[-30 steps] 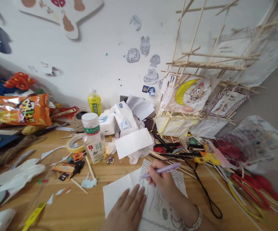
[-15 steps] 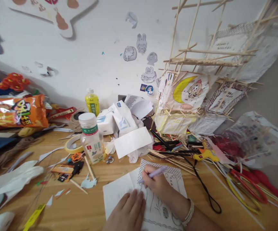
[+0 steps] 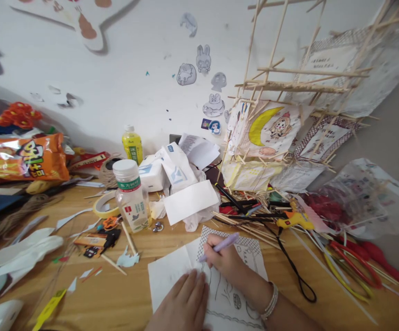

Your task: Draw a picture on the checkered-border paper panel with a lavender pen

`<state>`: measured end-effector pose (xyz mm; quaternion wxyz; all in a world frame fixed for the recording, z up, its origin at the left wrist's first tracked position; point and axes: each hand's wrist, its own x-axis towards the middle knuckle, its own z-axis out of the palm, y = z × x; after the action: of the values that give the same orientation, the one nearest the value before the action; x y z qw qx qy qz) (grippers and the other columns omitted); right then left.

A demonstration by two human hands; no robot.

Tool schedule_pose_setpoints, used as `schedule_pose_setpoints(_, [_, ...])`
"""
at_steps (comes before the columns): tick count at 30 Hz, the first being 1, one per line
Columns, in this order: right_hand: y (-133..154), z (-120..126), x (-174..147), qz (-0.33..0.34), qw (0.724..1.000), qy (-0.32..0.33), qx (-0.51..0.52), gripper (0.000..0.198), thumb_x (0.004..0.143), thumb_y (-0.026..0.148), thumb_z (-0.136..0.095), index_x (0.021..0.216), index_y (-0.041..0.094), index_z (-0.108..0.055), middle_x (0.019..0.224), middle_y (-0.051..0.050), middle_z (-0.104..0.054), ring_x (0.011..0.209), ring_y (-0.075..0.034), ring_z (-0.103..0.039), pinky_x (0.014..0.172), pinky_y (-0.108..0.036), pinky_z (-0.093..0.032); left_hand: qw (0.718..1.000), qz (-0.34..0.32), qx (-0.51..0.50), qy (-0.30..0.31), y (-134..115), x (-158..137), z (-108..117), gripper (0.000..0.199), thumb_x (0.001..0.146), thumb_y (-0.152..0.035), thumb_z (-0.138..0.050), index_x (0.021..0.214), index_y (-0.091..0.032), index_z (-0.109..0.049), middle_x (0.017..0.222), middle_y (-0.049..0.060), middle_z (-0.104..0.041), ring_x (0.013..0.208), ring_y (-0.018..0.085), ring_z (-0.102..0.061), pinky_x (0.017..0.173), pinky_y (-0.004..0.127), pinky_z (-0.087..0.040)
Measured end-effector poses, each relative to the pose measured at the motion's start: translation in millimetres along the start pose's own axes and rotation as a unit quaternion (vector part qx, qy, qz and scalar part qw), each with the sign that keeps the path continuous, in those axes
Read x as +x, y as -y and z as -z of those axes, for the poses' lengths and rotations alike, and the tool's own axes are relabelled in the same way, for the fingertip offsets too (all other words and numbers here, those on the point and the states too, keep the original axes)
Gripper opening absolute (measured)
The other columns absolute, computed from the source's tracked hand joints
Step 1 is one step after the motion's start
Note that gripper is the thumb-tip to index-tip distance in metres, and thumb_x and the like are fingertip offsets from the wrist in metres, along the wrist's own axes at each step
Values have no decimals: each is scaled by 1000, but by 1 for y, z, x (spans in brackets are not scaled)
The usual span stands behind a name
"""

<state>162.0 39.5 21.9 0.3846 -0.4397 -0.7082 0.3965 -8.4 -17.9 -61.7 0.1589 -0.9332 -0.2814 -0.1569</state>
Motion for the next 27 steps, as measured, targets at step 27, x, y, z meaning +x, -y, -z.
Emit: schedule_pose_setpoints(27, [-7,0,0,2,1000,-6,-2,27,84,24,-41,58,23,-34,52,5,-39,52,-13,-42,53,-26,-34,996,5,29,-84,-2,7,9,58,82,-56,-58,114,-8,-63,115,18,-65,109,33,-55,89,41,-47])
